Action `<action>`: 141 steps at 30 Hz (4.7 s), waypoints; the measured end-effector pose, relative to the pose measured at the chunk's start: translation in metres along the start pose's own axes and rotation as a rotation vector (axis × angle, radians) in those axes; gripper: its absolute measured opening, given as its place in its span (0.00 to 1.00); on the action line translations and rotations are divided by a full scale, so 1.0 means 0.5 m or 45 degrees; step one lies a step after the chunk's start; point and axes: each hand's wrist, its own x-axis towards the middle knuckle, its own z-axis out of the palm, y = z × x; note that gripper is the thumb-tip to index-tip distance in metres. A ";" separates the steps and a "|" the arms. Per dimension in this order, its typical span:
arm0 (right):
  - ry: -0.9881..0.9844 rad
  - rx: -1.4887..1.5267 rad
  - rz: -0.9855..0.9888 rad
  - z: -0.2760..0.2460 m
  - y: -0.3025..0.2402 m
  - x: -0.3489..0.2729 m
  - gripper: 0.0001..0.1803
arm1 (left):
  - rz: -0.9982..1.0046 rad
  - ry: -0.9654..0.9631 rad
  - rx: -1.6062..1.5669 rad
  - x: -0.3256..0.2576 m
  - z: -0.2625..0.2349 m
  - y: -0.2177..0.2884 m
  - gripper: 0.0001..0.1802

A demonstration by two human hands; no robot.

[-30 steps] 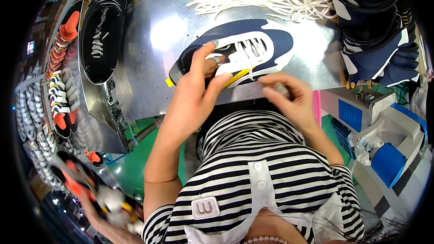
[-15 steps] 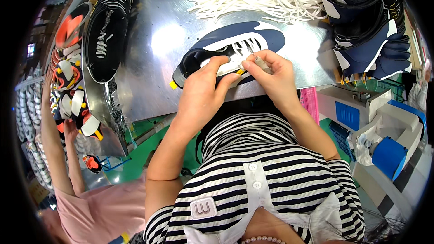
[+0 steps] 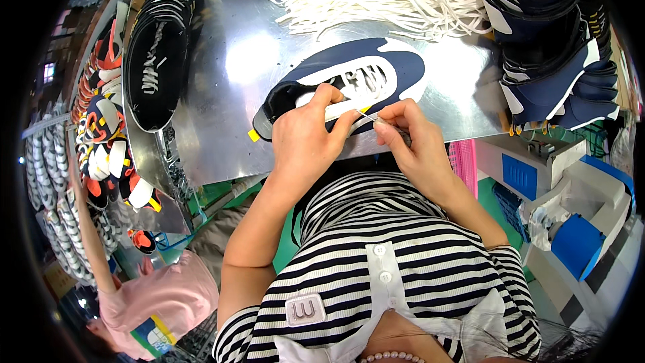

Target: The person laces a blue and white shoe by hand, threading white shoelaces through the eyelets and pulling them tight. The person works at a metal table with other shoes and laces nearby.

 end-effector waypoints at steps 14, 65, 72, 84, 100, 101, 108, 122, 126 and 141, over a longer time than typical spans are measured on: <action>-0.019 -0.355 0.022 0.039 -0.004 0.054 0.11 | 0.603 0.215 0.062 -0.022 0.039 -0.026 0.14; -0.168 0.476 0.142 0.019 0.046 0.131 0.10 | 0.078 0.520 -0.230 -0.075 -0.256 -0.096 0.16; -0.039 -0.191 -0.190 0.031 0.092 0.113 0.12 | -0.379 0.845 0.990 0.272 -0.284 -0.491 0.14; -0.002 -0.255 -0.341 0.007 0.089 0.117 0.11 | 0.499 0.967 0.322 0.361 -0.228 -0.152 0.30; -0.029 -0.074 -0.188 0.003 0.121 0.115 0.11 | 0.759 1.445 0.145 0.357 -0.451 -0.060 0.10; -0.025 0.088 -0.161 0.009 0.130 0.115 0.10 | 0.741 1.430 -0.172 0.303 -0.414 -0.092 0.09; 0.164 0.695 0.010 -0.063 0.082 0.129 0.06 | 0.674 0.342 -1.125 0.028 -0.057 -0.154 0.23; -0.056 -1.325 -0.451 0.177 -0.057 0.589 0.10 | 0.662 0.412 0.112 0.184 -0.120 -0.245 0.14; -0.069 -1.221 -0.475 0.193 -0.049 0.599 0.10 | 0.311 0.491 -0.850 0.122 -0.289 -0.214 0.13; 0.164 0.890 -1.381 -0.288 -0.410 0.026 0.11 | 0.730 0.347 0.199 -0.011 -0.171 -0.020 0.13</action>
